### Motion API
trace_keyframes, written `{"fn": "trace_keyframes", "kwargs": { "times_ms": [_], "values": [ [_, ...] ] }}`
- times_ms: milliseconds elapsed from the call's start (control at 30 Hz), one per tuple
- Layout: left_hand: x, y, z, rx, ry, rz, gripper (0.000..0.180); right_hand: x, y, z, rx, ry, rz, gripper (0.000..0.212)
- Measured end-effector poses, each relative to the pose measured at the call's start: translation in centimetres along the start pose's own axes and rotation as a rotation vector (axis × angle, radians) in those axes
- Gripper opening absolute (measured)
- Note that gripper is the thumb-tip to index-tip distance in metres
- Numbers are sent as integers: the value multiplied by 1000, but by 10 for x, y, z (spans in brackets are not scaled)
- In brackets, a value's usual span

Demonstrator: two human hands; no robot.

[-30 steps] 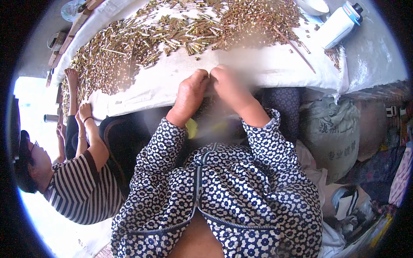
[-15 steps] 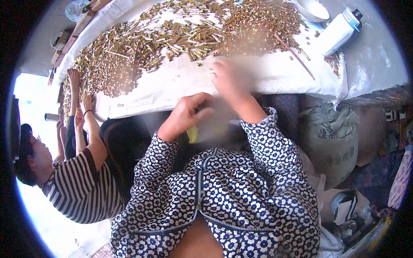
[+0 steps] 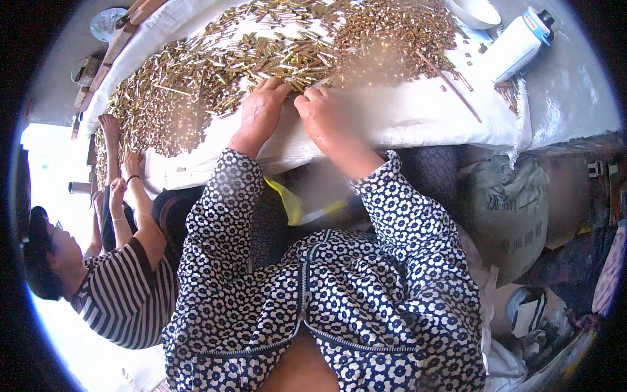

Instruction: The person assembles small metal components by inserting pins into metal sleeves by hand, drops the assembled pieces into a bag, and sorts piles of metal parts on the table.

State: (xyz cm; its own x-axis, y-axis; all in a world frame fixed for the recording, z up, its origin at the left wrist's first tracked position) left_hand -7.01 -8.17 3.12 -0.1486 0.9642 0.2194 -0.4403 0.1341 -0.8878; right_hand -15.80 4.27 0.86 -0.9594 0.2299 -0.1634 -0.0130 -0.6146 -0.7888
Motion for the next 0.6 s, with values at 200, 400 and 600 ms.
{"fn": "trace_keyframes", "kwargs": {
  "times_ms": [200, 400, 600],
  "values": [
    [8, -4, -11, 81, -94, -170, 14, 15, -10, -17, 61, 236, 453, 13],
    [33, -12, -33, -6, -445, -914, 11, 17, -15, -32, -73, 360, 955, 12],
    [43, -8, -53, -61, -498, -1105, 11, 12, -15, -41, -159, 476, 1213, 11]
  ]
}}
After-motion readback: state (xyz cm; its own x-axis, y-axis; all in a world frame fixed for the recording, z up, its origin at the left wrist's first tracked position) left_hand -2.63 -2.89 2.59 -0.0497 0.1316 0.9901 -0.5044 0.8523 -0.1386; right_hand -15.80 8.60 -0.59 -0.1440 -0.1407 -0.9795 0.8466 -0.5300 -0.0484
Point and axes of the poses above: each hand's wrist, its own z-axis towards the middle knuckle, its own y-axis out of the palm, x = y × z, the point moved 2 cm from there along z, towards the middle knuckle, and after that the axes turned 9 degrees about -z, right-handed, at the moved point
